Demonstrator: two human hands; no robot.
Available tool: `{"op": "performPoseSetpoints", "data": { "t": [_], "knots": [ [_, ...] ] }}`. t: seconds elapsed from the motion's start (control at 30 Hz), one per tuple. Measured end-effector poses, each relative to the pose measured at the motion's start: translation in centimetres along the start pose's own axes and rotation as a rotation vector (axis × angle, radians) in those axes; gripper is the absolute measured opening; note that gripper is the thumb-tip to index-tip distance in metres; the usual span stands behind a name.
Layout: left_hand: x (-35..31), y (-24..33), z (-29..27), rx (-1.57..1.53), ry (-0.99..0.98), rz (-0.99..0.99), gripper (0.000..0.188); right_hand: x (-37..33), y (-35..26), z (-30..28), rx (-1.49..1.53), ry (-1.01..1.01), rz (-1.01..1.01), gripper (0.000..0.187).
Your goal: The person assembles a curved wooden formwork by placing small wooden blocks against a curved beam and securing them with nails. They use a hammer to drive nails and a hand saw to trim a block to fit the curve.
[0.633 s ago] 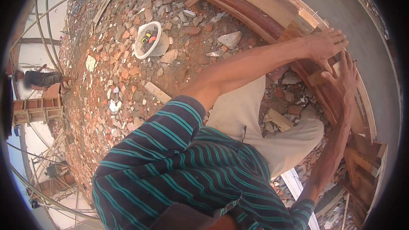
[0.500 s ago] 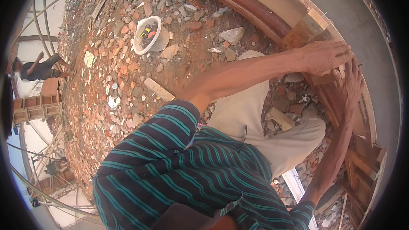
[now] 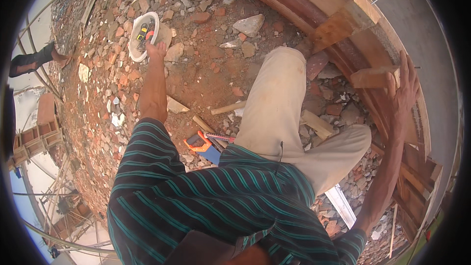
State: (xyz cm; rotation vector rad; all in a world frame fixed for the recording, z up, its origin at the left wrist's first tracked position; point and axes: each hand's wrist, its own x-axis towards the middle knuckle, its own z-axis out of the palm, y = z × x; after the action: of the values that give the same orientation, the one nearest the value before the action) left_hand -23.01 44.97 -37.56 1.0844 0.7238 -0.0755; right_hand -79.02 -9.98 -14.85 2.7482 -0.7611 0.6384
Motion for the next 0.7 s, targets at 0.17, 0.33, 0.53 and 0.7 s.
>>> {"op": "performPoseSetpoints", "data": {
  "t": [0.17, 0.33, 0.53, 0.7],
  "knots": [
    [4.6, 1.8, -0.5, -0.169, -0.049, -0.067, 0.058, -0.6, 0.6, -0.1, 0.013, -0.007, -0.017, 0.056],
    [6.9, -0.3, -1.6, -0.32, 0.0, -0.031, 0.049, -0.4, 0.6, 0.5, 0.002, 0.01, -0.008, 0.053],
    [3.9, -2.5, 0.8, -0.244, 0.07, 0.022, 0.05, 0.0, -0.7, 0.5, -0.05, 0.022, 0.028, 0.055],
    [-2.2, -3.7, 0.3, -0.304, 0.085, -0.089, 0.042, 0.8, -0.9, 0.6, -0.017, -0.012, 0.021, 0.057]
  ]
}}
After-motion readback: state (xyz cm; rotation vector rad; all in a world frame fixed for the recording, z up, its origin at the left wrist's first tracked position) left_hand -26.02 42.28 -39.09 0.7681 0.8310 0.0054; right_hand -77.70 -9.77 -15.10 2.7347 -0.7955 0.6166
